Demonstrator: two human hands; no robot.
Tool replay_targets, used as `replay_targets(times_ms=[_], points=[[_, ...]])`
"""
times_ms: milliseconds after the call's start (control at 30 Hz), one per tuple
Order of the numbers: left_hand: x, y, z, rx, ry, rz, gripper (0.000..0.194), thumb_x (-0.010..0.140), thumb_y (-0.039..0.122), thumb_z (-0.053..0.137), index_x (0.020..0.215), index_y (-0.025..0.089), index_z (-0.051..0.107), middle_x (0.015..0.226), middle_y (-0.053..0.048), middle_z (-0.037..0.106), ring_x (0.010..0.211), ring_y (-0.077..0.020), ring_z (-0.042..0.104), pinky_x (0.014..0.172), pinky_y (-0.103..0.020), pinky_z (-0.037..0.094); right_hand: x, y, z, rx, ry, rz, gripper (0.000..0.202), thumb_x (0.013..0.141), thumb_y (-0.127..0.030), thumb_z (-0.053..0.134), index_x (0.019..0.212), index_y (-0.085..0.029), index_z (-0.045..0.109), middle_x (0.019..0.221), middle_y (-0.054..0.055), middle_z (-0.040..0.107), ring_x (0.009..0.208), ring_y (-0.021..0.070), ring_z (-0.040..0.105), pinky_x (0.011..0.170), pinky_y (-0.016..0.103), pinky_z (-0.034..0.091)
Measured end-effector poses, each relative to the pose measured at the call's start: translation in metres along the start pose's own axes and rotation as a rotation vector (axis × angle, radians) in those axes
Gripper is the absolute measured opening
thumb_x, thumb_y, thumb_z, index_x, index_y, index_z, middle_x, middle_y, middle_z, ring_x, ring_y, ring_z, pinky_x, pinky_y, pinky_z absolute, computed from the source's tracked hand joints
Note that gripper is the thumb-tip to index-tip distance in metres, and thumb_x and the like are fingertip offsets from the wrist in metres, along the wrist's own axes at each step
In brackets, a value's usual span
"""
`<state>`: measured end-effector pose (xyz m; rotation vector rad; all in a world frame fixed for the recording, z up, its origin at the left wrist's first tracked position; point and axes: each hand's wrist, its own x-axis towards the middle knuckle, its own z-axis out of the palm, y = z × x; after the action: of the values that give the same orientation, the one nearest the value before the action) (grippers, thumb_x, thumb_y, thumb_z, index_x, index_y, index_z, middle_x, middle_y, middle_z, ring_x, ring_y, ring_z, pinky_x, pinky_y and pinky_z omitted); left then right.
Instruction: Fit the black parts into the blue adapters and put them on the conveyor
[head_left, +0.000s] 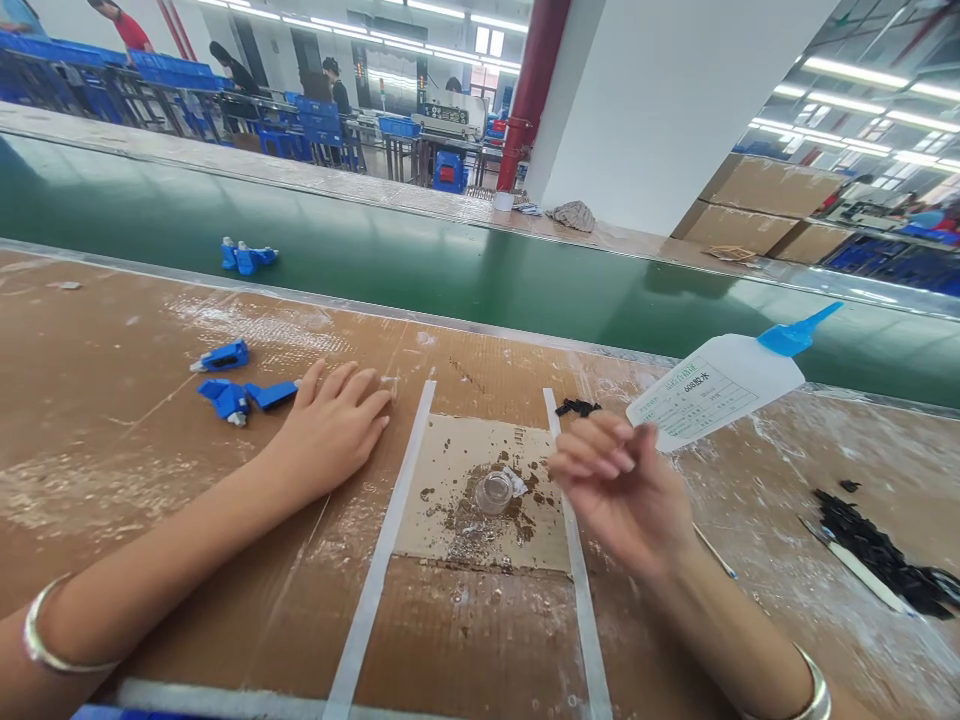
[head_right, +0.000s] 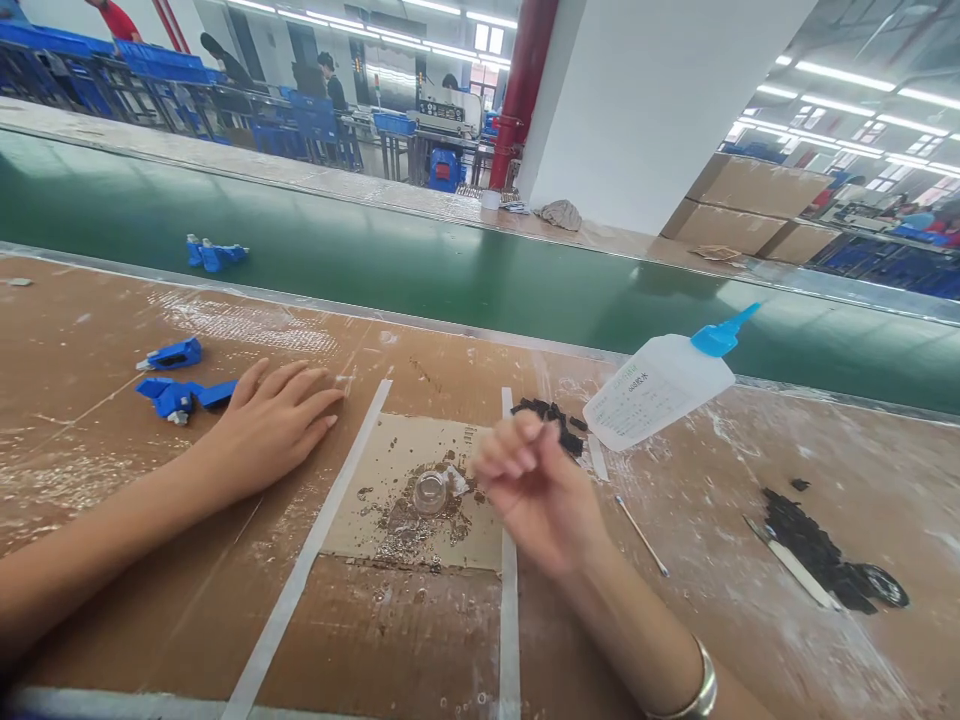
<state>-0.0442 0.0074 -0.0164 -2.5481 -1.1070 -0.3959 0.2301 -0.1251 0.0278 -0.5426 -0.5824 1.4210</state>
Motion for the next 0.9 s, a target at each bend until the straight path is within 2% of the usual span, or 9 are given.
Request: replay_targets(times_ms=[100,167,333,433,500,600,700,800,900], points=[[0.001,-0.022,0.005,0.078,-0.084,-0.089,0.046,0.1,0.028,0.028,0.121,0.016,0.067,0.137,-0.017,0.059,0.133,-0.0404,0.048,0.117,-0.067,0.019,0.017,-0.019,-0.015,-0.148,0.272,-0.237,0.052,0.075,-0.04,0.084,0.06,-0.021,0.039,0.054,-0.012,0.02,0.048,0.0057,0.026,0.05,0.015,0.04],[0.002,-0.039,0.005,0.104,-0.159,-0.157,0.049,0.099,0.027,0.025,0.125,0.017,0.065,0.137,-0.016,0.06,0.131,-0.0397,0.05,0.117,-0.068,0.019,0.025,-0.029,-0.023,-0.273,0.364,-0.322,0.05,0.073,-0.04,0.085,0.062,-0.021,0.04,0.056,-0.011,0.026,0.05,0.0056,0.029,0.051,0.017,0.041],[0.006,-0.081,0.001,0.137,-0.36,-0.433,0.048,0.096,0.021,0.028,0.126,0.016,0.064,0.133,-0.017,0.063,0.126,-0.0402,0.054,0.114,-0.071,0.021,0.031,-0.035,-0.038,-0.536,0.429,-0.407,0.045,0.06,-0.048,0.088,0.074,-0.022,0.053,0.067,-0.008,0.042,0.06,0.0075,0.041,0.06,0.022,0.044],[0.004,-0.099,-0.002,0.13,-0.375,-0.527,0.044,0.089,0.013,0.035,0.119,0.014,0.068,0.129,-0.02,0.065,0.127,-0.0395,0.054,0.116,-0.069,0.018,0.029,-0.032,-0.049,-0.808,0.488,-0.441,0.05,0.072,-0.061,0.076,0.06,-0.022,0.047,0.057,-0.007,0.039,0.057,0.0103,0.04,0.058,0.026,0.04],[0.003,-0.105,-0.004,0.125,-0.342,-0.573,0.043,0.085,0.012,0.039,0.114,0.012,0.07,0.127,-0.022,0.064,0.129,-0.0425,0.052,0.116,-0.07,0.019,0.029,-0.03,-0.058,-1.035,0.512,-0.44,0.048,0.08,-0.06,0.069,0.056,-0.022,0.051,0.055,-0.004,0.044,0.057,0.0127,0.042,0.06,0.029,0.039],[0.007,-0.104,-0.007,0.075,-0.249,-0.615,0.041,0.084,0.018,0.043,0.115,0.011,0.07,0.129,-0.024,0.063,0.131,-0.0455,0.05,0.113,-0.069,0.027,0.033,-0.027,-0.07,-1.365,0.445,-0.422,0.03,0.078,-0.052,0.071,0.073,-0.022,0.07,0.075,0.004,0.067,0.071,0.0197,0.055,0.071,0.035,0.043],[0.021,-0.093,-0.003,-0.036,-0.142,-0.607,0.045,0.089,0.023,0.045,0.13,0.013,0.061,0.136,-0.019,0.06,0.132,-0.0361,0.051,0.113,-0.052,0.039,0.042,-0.024,-0.081,-1.601,0.296,-0.405,0.027,0.078,-0.049,0.066,0.085,-0.024,0.075,0.096,0.008,0.074,0.09,0.0279,0.063,0.084,0.042,0.047],[0.046,-0.085,0.014,-0.131,-0.062,-0.657,0.047,0.092,0.023,0.05,0.137,0.013,0.054,0.14,-0.015,0.058,0.131,-0.0279,0.053,0.112,-0.04,0.042,0.052,-0.02,-0.093,-1.758,0.164,-0.393,0.031,0.083,-0.049,0.055,0.084,-0.026,0.076,0.098,0.009,0.075,0.093,0.0304,0.066,0.084,0.045,0.049],[0.075,-0.093,0.039,-0.161,0.0,-0.835,0.046,0.095,0.029,0.058,0.138,0.013,0.051,0.14,-0.015,0.056,0.13,-0.0284,0.053,0.109,-0.047,0.044,0.06,-0.017,-0.103,-1.85,0.055,-0.389,0.034,0.085,-0.048,0.05,0.082,-0.026,0.076,0.096,0.008,0.076,0.087,0.0295,0.069,0.078,0.044,0.053]])
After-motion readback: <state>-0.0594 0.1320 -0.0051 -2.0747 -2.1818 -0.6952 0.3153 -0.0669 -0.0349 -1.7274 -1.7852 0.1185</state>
